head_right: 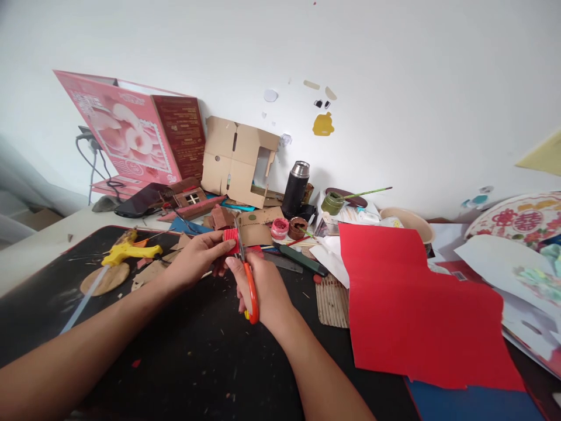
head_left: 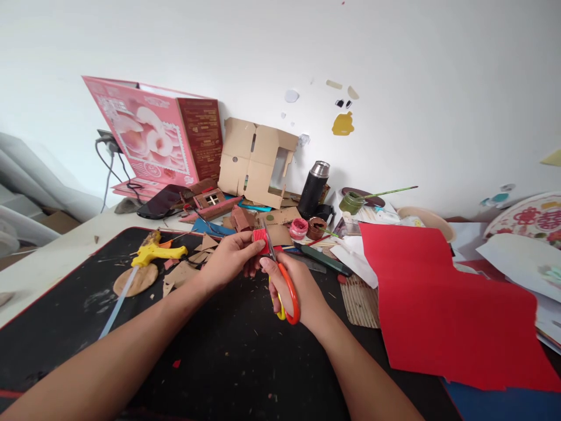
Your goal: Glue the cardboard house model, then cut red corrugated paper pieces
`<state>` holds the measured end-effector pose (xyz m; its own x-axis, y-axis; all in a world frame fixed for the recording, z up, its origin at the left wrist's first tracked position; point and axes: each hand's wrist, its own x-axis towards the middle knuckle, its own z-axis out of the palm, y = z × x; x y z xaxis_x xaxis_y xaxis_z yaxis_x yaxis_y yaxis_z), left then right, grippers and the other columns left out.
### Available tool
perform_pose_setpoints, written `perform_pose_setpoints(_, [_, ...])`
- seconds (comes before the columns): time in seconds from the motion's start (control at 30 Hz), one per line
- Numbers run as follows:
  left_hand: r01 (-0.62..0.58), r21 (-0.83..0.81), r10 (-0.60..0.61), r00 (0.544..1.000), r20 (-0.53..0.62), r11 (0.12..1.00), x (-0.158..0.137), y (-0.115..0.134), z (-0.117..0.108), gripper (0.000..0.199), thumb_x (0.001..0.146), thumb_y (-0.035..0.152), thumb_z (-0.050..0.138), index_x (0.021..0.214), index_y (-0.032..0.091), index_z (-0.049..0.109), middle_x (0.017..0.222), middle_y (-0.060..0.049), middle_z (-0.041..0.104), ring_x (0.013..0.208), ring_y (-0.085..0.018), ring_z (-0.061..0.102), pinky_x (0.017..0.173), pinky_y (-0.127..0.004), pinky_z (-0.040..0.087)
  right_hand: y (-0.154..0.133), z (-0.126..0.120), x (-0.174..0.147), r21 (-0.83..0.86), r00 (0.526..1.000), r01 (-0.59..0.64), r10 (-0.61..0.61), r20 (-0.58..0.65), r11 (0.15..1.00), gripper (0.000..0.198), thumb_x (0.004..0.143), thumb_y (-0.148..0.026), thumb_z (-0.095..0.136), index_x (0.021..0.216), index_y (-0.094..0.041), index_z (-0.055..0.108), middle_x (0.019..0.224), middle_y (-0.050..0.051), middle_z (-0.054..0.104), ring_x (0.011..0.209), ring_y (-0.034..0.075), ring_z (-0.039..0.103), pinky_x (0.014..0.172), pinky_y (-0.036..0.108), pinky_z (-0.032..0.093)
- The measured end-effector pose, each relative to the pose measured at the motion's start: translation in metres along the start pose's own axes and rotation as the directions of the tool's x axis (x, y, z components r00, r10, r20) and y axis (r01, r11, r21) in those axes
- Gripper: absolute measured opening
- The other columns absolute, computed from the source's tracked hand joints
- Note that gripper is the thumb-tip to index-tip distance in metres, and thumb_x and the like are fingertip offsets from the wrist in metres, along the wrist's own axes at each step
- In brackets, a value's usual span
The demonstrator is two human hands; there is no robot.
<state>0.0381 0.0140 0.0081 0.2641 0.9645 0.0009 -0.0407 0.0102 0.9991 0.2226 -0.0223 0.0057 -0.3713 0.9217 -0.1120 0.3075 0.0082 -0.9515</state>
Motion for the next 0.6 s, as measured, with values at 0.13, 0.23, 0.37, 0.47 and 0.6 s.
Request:
perform_pose_setpoints(0.13, [-0.001, -0.009, 0.001, 1.000, 0.007, 1.000, 0.0002, 0.0019, -0.0005, 0.054, 0.081, 0.069, 0.083, 0.081, 0.018, 0.065, 0.057, 0.000, 0.068, 0.042, -0.012, 0.060, 0.040, -0.020, 0.043, -0.0002, 0.0005, 0.0005, 0.010, 1.000, -0.010, 0.010, -0.017, 1.000, 0.050, 0.105, -0.072, 0.054, 0.094, -0.023, 0.057, 0.063, -0.006, 0.060, 0.037, 0.012, 0.060, 0.037, 0.019, 0.042])
perform_pose_setpoints(0.23, [0.001, -0.006, -0.001, 1.000, 0.016, 1.000, 0.0000, 0.0033, -0.0007, 0.056, 0.080, 0.071, 0.083, 0.081, 0.018, 0.065, 0.057, 0.000, 0.068, 0.043, -0.012, 0.061, 0.041, -0.020, 0.045, 0.0015, 0.0006, 0.0013, 0.016, 1.000, -0.004, 0.005, -0.018, 1.000, 0.050, 0.105, -0.072, 0.054, 0.092, -0.023, 0.056, 0.063, -0.006, 0.060, 0.037, 0.012, 0.059, 0.037, 0.019, 0.043])
perform_pose_setpoints(0.37, [-0.003, -0.017, 0.003, 1.000, 0.013, 1.000, -0.0002, 0.0044, -0.0005, 0.057, 0.078, 0.072, 0.085, 0.079, 0.018, 0.065, 0.055, 0.001, 0.067, 0.043, -0.012, 0.060, 0.041, -0.020, 0.045, 0.0033, 0.0004, 0.0016, 0.007, 1.000, 0.011, -0.011, -0.022, 1.000, 0.051, 0.105, -0.072, 0.053, 0.090, -0.023, 0.055, 0.061, -0.007, 0.058, 0.036, 0.011, 0.058, 0.037, 0.019, 0.042])
perform_pose_setpoints(0.47, [-0.004, -0.037, 0.004, 1.000, -0.001, 0.999, 0.0014, 0.0032, -0.0011, 0.056, 0.076, 0.069, 0.088, 0.078, 0.019, 0.065, 0.055, 0.002, 0.066, 0.042, -0.012, 0.060, 0.041, -0.021, 0.045, 0.0034, 0.0004, 0.0013, 0.005, 0.999, 0.019, -0.019, -0.027, 1.000, 0.052, 0.105, -0.073, 0.054, 0.091, -0.023, 0.056, 0.060, -0.008, 0.057, 0.035, 0.010, 0.056, 0.036, 0.019, 0.042])
perform_pose_setpoints(0.6, [-0.045, -0.094, 0.039, 0.997, -0.061, 0.995, 0.0056, -0.0006, -0.0044, 0.054, 0.077, 0.066, 0.089, 0.077, 0.018, 0.065, 0.059, 0.001, 0.068, 0.045, -0.011, 0.061, 0.044, -0.022, 0.048, 0.0047, 0.0008, 0.0016, 0.033, 0.999, 0.025, -0.024, -0.044, 0.999, 0.054, 0.104, -0.076, 0.052, 0.097, -0.023, 0.060, 0.061, -0.007, 0.059, 0.037, 0.011, 0.058, 0.037, 0.019, 0.044])
